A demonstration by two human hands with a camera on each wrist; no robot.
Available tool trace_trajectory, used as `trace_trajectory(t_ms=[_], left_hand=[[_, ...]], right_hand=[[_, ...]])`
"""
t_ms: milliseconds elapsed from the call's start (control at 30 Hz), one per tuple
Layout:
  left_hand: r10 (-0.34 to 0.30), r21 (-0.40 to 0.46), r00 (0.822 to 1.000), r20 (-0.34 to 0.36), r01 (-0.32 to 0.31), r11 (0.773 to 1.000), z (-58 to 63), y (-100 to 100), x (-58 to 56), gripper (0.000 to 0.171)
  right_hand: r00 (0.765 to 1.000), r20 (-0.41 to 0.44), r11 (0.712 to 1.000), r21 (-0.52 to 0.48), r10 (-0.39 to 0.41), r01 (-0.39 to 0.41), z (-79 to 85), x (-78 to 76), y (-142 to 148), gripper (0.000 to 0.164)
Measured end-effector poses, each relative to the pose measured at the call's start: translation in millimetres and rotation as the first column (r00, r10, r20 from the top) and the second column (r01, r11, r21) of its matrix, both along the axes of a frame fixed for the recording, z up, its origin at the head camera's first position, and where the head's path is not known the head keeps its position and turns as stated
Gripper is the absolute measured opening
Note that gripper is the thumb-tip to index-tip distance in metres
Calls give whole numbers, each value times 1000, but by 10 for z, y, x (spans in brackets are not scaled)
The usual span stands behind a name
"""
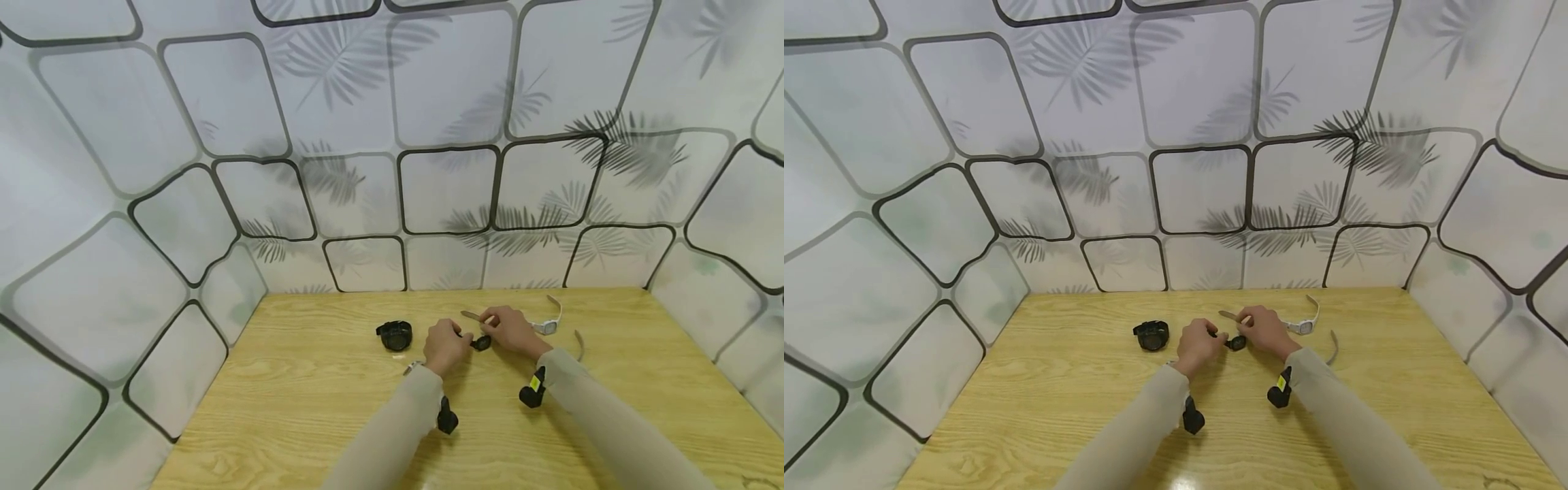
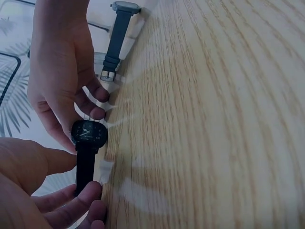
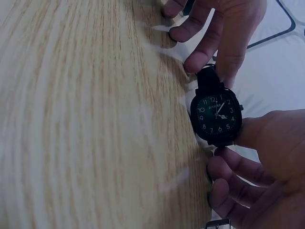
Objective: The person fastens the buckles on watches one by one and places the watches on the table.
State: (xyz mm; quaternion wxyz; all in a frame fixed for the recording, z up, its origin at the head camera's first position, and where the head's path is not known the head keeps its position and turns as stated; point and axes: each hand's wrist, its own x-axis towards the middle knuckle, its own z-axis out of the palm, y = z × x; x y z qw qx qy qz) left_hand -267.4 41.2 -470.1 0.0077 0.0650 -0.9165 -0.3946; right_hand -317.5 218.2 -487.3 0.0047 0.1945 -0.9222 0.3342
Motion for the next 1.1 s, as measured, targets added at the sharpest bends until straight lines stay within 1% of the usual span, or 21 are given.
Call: trace_trajectory(t_ms=[100,267,433,567,667,800,900,1000,1100], left_hand=[[10,12,1000,-8,-10,1000,-4,-7,-1,19],[23,61,999,-22,-22,998,-19,-4,0,20],[53,141,996,-68,-43,989,-37,0,-12,21],[71,224,994,-88,-50,973,-61,-11,-22,22],[95,292,992,-81,-67,954,-93,-25,-31,23],[118,375,988,-102,-71,924,-112,-44,-48,25],[119,450,984,-134,-46,892,-93,-60,-49,27],[110,510,980,-164,-11,860,-56,-78,-38,28],[106,563,975,-197,24,826,-15,-102,-24,27]], right_hand=[[1000,-24,1000,-11,-14,14,3,18,-18,18],[997,-51,998,-18,-55,54,4,48,-67,17],[996,-58,995,-70,-68,64,3,81,-117,19],[994,-80,992,-99,-81,72,0,100,-151,19],[991,-97,991,-110,-88,77,-5,115,-156,20],[989,-105,985,-151,-105,89,-8,139,-148,23],[988,-103,974,-206,-119,96,8,173,-142,26],[987,-90,957,-270,-135,106,48,222,-139,29],[987,-89,948,-302,-135,102,95,263,-135,29]])
